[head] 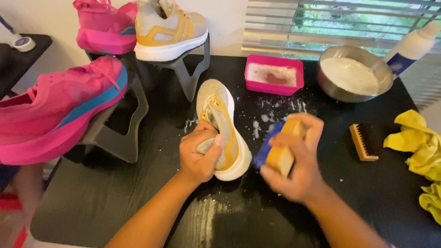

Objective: The person scrubs a beige and yellow sneaker with a brush, wipes it with a yellow cloth, and repeats the scrubbing process. The person dips the brush into a pink container and a metal bowl of soapy water during the cleaning.

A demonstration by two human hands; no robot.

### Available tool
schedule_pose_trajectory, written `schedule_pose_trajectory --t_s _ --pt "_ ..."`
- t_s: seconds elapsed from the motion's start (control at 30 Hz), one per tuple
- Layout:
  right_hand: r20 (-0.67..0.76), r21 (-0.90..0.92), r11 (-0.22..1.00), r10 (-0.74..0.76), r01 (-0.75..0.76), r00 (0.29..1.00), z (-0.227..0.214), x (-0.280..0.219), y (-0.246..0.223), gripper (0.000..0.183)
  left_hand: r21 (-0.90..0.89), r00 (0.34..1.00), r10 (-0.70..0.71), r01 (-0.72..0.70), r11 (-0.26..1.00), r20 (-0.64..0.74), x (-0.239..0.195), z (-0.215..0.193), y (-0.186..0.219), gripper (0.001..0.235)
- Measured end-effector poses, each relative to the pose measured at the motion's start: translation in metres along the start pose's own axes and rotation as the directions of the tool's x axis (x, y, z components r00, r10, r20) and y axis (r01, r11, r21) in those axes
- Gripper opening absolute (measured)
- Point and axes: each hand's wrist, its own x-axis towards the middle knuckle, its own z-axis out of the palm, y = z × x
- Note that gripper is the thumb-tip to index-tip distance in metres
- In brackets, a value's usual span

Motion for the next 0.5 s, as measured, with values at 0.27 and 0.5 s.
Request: schedule_pose_trajectory --t_s 0.27,0.5 --pt "0.172 -0.056 0.983 0.180 -0.172 0.969 0.008 0.005 0.009 0.045 -0.054 0.997 0.070 -0.068 0.996 0.031 0.001 -0.003 0.000 0.039" --pt "0.160 0.021 0.963 -0.268 0.268 0.950 0.023 -0.014 -0.014 0.062 -0.012 0.996 0.052 -0.051 0.999 0.069 0.003 0.000 0.009 0.041"
